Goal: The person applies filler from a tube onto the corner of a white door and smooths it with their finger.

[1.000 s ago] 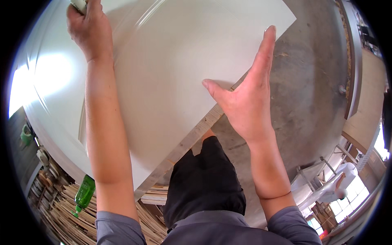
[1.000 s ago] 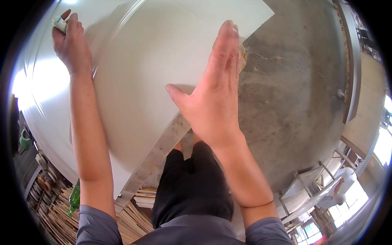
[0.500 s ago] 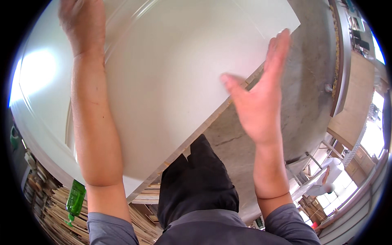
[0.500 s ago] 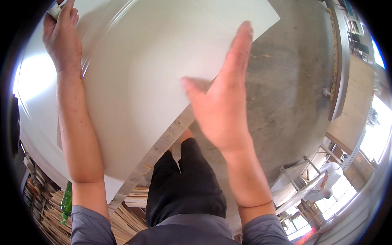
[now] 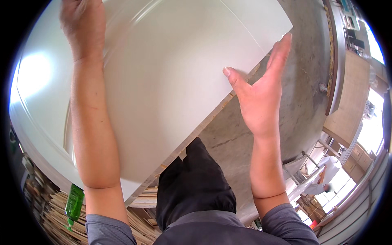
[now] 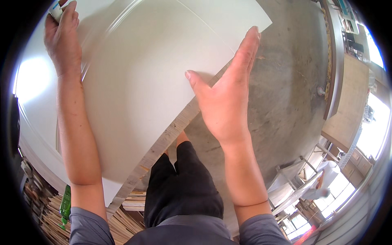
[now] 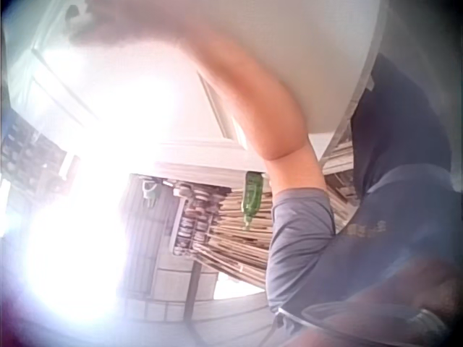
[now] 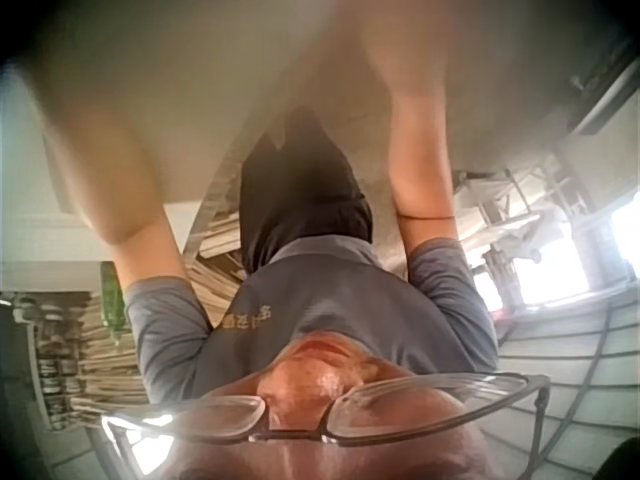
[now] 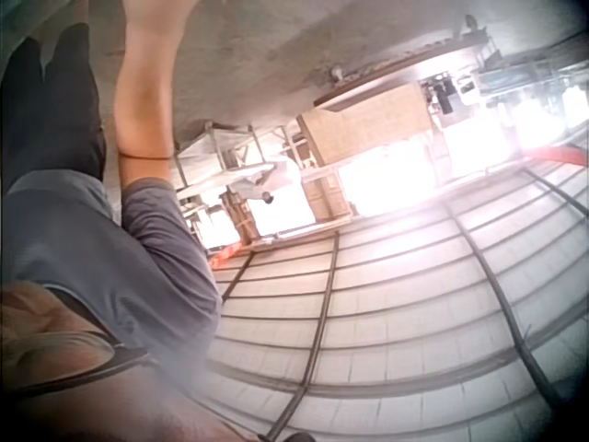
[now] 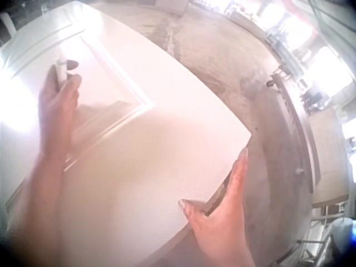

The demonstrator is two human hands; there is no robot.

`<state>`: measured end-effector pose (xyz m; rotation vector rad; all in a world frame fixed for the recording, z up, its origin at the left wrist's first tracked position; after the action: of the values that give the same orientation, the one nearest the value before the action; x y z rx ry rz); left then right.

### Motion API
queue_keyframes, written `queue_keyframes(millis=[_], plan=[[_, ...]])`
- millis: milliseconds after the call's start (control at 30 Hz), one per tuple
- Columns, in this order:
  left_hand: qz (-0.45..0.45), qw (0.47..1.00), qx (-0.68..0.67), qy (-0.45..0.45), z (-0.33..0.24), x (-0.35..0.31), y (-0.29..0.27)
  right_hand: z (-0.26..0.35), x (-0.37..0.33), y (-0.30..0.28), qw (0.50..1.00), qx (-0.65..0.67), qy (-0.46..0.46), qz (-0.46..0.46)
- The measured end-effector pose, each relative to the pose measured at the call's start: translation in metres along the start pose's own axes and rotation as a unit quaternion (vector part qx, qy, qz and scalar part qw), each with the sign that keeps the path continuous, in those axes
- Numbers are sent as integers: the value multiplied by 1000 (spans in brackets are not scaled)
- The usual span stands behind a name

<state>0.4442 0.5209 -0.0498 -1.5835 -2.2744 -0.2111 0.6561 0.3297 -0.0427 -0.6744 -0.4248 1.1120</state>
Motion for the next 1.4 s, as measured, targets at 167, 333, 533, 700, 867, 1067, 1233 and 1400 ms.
queue_keyframes(millis=[167, 333, 533, 700, 867, 1067, 1233, 1400], plan=[[10, 999, -9, 34, 11, 2, -4, 3, 4, -1, 999, -36, -19, 7], [11, 999, -14, 34, 8, 0, -4, 5, 2, 2, 1000, -23, -16, 10], [32, 998, -24, 44, 6, 1, -4, 3, 1, 5, 997, -63, -38, -3], [47, 996, -72, 31, 11, 3, -8, 2, -4, 5, 997, -58, -42, 14], [29, 998, -38, 33, 11, 2, -7, -1, -5, 6, 989, -126, -67, 26], [34, 998, -34, 51, 17, 4, -7, -27, 36, -10, 980, -176, -74, -56], [40, 998, 0, 40, 13, 8, -17, 33, -24, 33, 958, -219, -168, 76], [12, 997, 12, 71, 18, 7, -15, 24, -8, 19, 974, -184, -116, 64]])
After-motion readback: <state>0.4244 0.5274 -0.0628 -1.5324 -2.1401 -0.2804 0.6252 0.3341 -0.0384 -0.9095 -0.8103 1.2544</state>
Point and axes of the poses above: each hand's wrist, its own x-axis towards the middle knuckle, its own y-axis out of the palm, z = x × y, the point moved 1 cm from there along x, towards the middle knuckle, and after that the axes turned 2 degrees about y, right-handed, at the moved point
